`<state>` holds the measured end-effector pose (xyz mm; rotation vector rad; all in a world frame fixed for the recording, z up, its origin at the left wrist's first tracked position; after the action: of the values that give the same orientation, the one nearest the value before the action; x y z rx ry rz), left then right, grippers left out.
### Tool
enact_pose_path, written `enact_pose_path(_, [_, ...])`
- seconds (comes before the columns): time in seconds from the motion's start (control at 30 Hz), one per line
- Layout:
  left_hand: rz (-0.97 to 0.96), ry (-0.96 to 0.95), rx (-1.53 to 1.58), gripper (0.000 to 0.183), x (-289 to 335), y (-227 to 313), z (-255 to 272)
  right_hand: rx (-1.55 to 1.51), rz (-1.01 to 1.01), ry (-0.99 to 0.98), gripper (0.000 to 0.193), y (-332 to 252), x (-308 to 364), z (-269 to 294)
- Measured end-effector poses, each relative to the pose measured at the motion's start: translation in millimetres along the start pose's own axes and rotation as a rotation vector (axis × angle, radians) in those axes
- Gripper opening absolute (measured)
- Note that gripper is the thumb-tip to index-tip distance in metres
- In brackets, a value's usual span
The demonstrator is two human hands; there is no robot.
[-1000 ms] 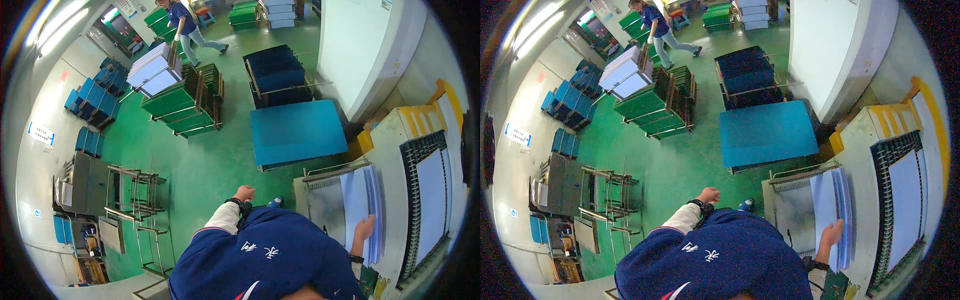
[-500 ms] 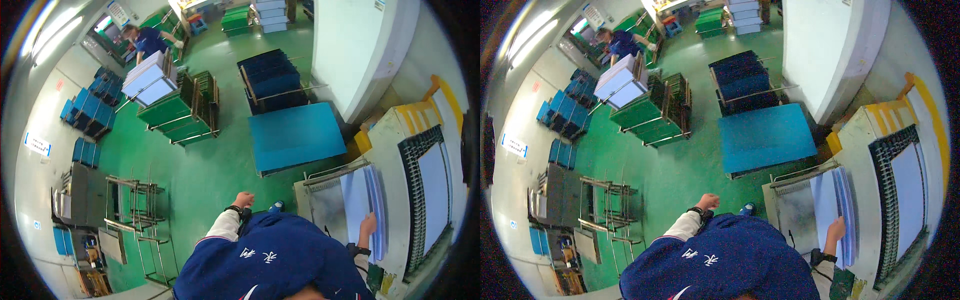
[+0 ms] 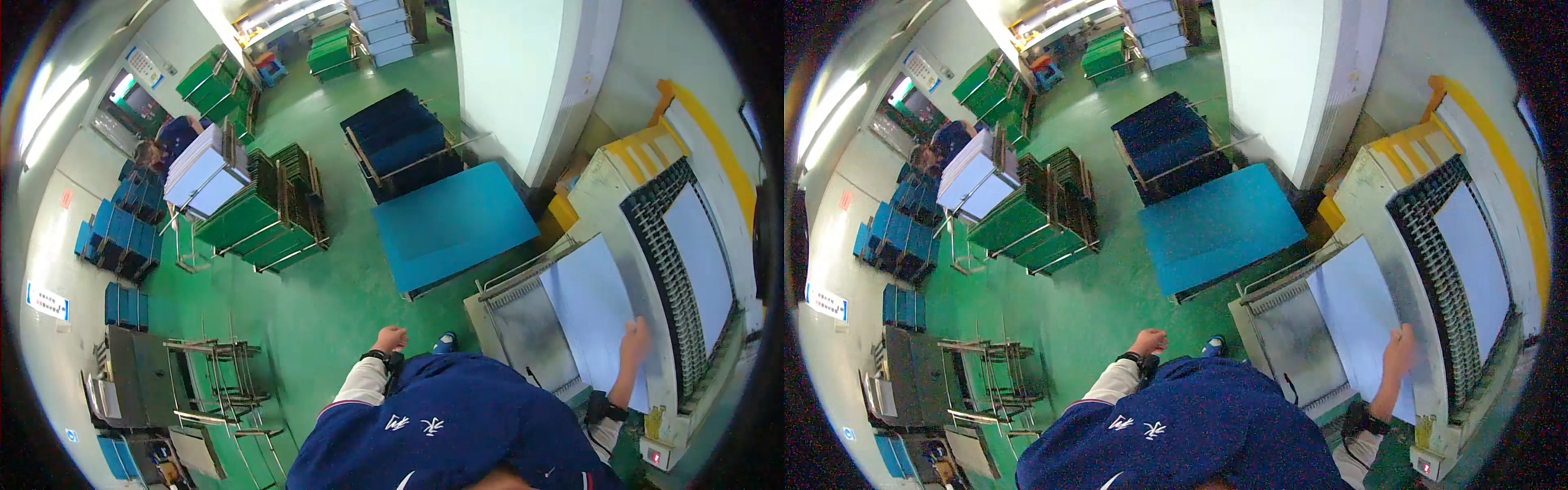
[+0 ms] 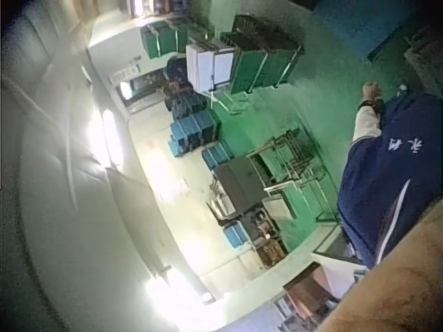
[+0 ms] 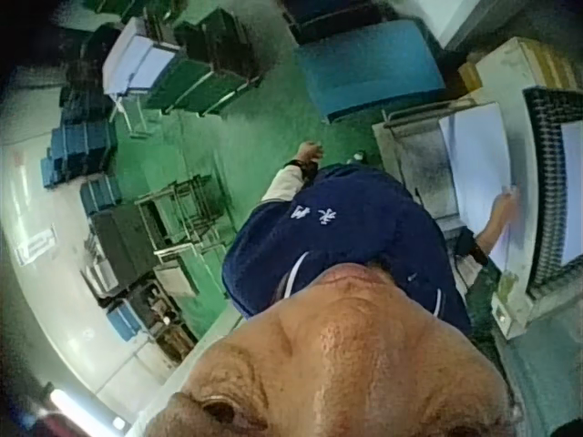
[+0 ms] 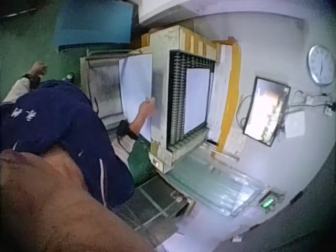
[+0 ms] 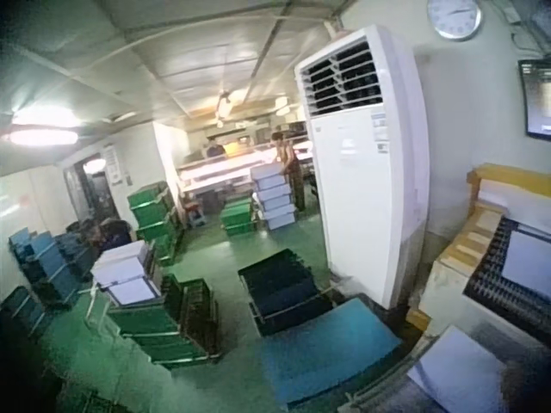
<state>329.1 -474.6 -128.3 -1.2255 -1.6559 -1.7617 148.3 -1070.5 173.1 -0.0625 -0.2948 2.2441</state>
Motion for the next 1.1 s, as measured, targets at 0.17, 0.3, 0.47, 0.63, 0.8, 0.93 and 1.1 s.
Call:
enact_pose_path(0.17, [-0.015,-0.077,-0.094,0.025,-20,3,-7,-0.111,-0.091,0.08,0.034,66,-1,41])
enact_pose_path(0.3, [-0.054,-0.193,-0.109,0.02,-54,-4,-9,-0.721,0.003,0.168,0.036,139,10,41])
enact_pose_path(0.47, [-0.091,-0.182,-0.161,0.02,-66,-1,-14,-1.357,-0.264,0.286,0.032,173,40,9])
enact_pose_path(0.63, [-0.053,-0.085,-0.215,0.024,-48,18,-30,-1.433,-0.093,0.122,0.025,246,42,-43])
enact_pose_path(0.8, [-0.048,-0.097,-0.229,0.025,-39,30,-43,-2.137,-0.221,0.145,0.025,268,28,-86])
enact_pose_path(0.93, [-0.048,-0.084,-0.194,0.026,-41,16,-29,-2.254,-0.269,0.203,0.024,219,21,-91])
enact_pose_path(1.1, [-0.038,-0.072,-0.208,0.026,-29,21,-33,-2.245,-0.268,0.128,0.026,175,23,-72])
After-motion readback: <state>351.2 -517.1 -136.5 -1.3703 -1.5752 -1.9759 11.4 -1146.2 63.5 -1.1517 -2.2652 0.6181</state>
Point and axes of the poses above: each hand's wrist, its own x-axis away from the middle knuckle, its own z-axis out of the back of the hand, y = z × x, the point moved 4 cm from there along -x, towards the middle knuckle, and after that the axes turned 13 degrees about -y, right-handed, at the moved point
